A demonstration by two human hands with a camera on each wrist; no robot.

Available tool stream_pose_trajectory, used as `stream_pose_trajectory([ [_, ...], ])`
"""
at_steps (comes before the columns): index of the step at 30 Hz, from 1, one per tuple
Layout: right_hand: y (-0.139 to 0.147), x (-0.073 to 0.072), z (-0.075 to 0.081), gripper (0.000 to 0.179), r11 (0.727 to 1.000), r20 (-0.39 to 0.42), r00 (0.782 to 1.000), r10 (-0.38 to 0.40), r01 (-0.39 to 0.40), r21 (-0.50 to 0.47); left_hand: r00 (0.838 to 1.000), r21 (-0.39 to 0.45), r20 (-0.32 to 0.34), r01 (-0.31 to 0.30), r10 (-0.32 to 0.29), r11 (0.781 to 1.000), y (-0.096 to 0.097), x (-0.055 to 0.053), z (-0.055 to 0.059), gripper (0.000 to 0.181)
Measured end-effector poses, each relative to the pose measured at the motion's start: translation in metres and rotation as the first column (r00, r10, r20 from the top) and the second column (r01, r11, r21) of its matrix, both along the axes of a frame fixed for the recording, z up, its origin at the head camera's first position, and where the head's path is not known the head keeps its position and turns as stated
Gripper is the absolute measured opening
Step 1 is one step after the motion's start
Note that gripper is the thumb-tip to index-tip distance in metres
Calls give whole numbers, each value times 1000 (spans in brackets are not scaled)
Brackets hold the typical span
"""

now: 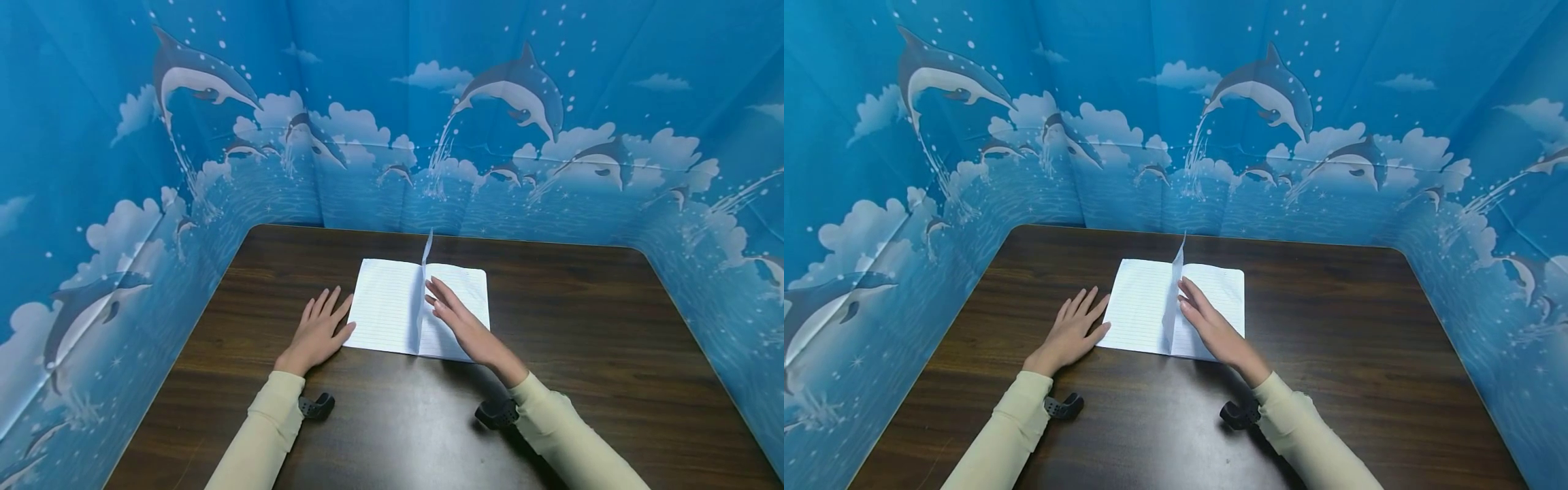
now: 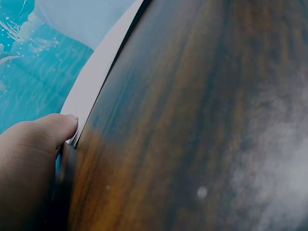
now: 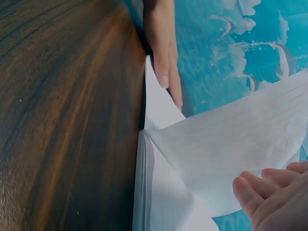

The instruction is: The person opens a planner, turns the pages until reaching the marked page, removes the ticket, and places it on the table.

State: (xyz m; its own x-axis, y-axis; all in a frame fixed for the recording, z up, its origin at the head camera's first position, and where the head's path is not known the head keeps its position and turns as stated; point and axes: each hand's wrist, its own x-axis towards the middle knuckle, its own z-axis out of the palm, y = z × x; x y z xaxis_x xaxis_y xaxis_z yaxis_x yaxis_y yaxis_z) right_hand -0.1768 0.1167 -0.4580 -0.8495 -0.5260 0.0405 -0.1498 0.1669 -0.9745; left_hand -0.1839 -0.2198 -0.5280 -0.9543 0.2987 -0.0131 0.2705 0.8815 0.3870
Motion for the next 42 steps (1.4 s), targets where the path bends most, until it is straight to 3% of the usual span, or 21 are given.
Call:
stream_pose_trajectory([
  [10, -11, 6, -5, 63, 979, -105, 994, 27, -5, 203, 1000, -2, 7, -4, 4, 1000, 0, 1, -1, 69],
  [14, -14, 9, -7, 67, 949, -182, 981, 65, -4, 317, 1000, -4, 3, -5, 5, 1000, -1, 1, -1, 68],
  [22, -21, 13, -13, 74, 897, -228, 962, 149, -35, 440, 1000, 25, -7, -3, 3, 1000, -3, 3, -2, 67],
  [31, -31, 13, -26, 76, 828, -333, 912, 238, -11, 561, 1000, 71, -17, 2, -1, 997, -3, 2, -3, 60],
  [37, -35, 12, -36, 75, 783, -345, 889, 300, -23, 621, 998, 123, 50, -29, 23, 992, -1, 0, 3, 55],
  [42, -38, 12, -40, 72, 760, -315, 890, 331, -53, 648, 999, 101, 40, -21, 17, 995, 0, 0, 3, 61],
])
